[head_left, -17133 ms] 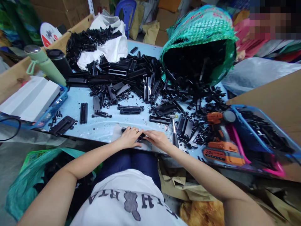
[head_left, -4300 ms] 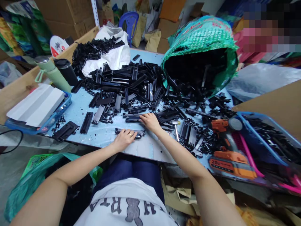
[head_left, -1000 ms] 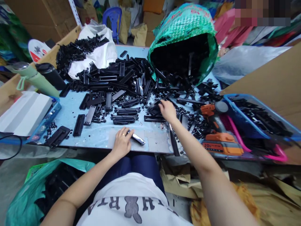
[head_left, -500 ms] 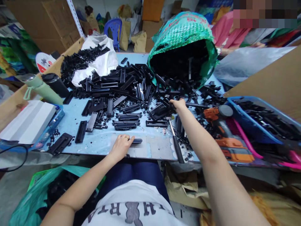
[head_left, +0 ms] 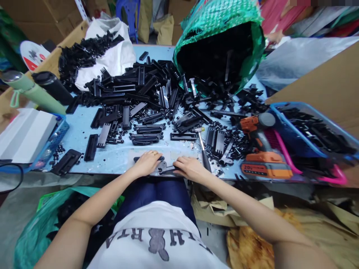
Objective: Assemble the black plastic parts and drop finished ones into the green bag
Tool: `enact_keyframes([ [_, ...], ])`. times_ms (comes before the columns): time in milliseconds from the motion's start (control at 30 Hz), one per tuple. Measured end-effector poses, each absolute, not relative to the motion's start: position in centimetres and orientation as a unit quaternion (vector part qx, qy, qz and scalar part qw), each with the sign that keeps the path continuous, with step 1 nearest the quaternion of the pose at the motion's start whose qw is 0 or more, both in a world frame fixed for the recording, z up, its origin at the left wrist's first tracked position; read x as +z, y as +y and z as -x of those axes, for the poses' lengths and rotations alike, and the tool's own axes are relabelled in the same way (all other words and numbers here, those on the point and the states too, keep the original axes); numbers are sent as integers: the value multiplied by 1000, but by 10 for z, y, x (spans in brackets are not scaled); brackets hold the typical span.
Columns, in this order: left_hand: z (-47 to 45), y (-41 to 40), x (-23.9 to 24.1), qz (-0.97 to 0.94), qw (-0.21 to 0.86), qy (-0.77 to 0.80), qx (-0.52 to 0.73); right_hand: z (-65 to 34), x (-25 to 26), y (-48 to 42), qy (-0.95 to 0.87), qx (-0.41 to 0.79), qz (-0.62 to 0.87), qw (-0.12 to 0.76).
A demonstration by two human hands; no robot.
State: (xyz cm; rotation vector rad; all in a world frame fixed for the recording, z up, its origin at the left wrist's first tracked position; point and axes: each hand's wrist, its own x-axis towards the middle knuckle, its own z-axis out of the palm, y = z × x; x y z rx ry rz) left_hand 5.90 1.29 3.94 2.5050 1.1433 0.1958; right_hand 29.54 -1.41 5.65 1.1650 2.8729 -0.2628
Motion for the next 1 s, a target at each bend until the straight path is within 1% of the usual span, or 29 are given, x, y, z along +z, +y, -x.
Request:
enact_keyframes([
  [167, -63, 7, 46, -885, 191, 416, 81, -288, 42, -17, 909, -7, -417, 2],
  [300, -62, 2, 43, -879, 172, 431, 107, -281, 52, -26, 904, 51, -424, -29],
  [400, -60, -1, 37, -879, 166, 424, 144, -275, 63, -29, 903, 79, -421, -34],
  [600, -55, -2, 31, -876, 168, 410, 193, -267, 81, -21, 906, 52, -419, -25],
  [767, -54, 3, 34, -869, 184, 416, 195, -268, 90, -12, 922, 47, -384, -13],
  [900, -55, 3, 40, -876, 200, 412, 154, -278, 76, -8, 923, 42, -380, -29],
  [1000, -67, 22, 50, -898, 179, 373, 150, -289, 54, -6, 916, 8, -395, -66],
])
